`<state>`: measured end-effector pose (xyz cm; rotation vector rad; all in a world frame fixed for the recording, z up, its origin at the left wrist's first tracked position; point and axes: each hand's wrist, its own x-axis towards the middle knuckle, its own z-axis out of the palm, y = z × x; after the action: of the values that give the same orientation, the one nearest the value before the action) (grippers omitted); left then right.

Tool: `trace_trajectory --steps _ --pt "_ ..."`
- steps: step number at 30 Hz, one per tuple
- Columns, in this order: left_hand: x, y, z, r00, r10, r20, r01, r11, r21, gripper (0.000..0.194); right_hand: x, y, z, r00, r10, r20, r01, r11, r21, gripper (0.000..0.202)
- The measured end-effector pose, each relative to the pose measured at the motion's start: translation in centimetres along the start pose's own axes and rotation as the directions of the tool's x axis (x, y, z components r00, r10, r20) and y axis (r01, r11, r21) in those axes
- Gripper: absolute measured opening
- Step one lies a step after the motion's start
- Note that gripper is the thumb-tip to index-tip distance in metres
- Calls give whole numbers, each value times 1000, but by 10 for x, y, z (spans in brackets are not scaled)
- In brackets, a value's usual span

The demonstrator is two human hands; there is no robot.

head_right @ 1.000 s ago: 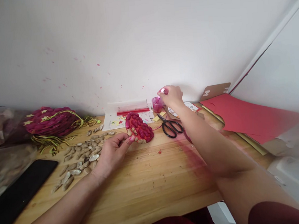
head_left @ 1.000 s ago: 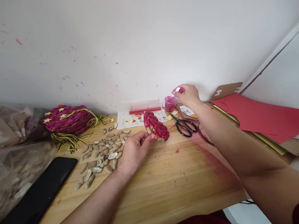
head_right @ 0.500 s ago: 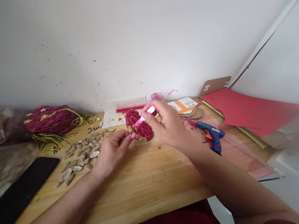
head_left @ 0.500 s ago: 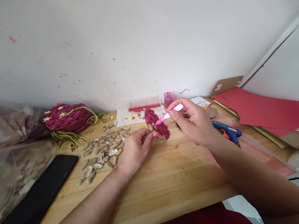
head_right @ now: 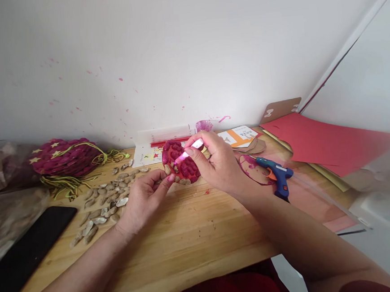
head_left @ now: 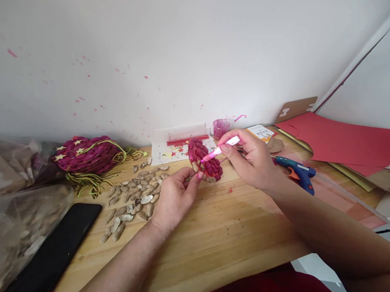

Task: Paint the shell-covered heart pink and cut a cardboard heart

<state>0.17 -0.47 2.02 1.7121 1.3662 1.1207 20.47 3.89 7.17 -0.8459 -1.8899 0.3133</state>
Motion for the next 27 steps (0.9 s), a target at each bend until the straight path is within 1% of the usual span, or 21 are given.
trace_trajectory --steps 3,6,11,16,23,24,27 --pt "0 -1 0 1000 -6 9 6 1000 2 37 0 -2 -1 1000 -10 25 10 1000 1 6" --pt "0 -3 1 1000 4 24 -4 1000 1 37 0 -4 0 997 -43 59 45 999 -30 7" --pt "0 -4 2 1000 -10 24 10 1000 6 36 0 -3 0 996 -92 8 93 994 -61 6" --pt "0 -4 1 999 10 34 -11 1000 15 36 0 -4 1 993 -89 71 93 994 -53 5" --pt "0 -4 2 999 8 37 -9 1000 21 37 -1 -5 1 994 -112 -19 110 992 -55 3" --pt "0 -4 2 999 13 40 -14 1000 24 37 -1 -4 0 994 -110 -11 109 993 -53 3" --pt "0 -5 2 999 23 40 -24 999 32 37 0 -4 0 994 -91 59 94 995 -44 6"
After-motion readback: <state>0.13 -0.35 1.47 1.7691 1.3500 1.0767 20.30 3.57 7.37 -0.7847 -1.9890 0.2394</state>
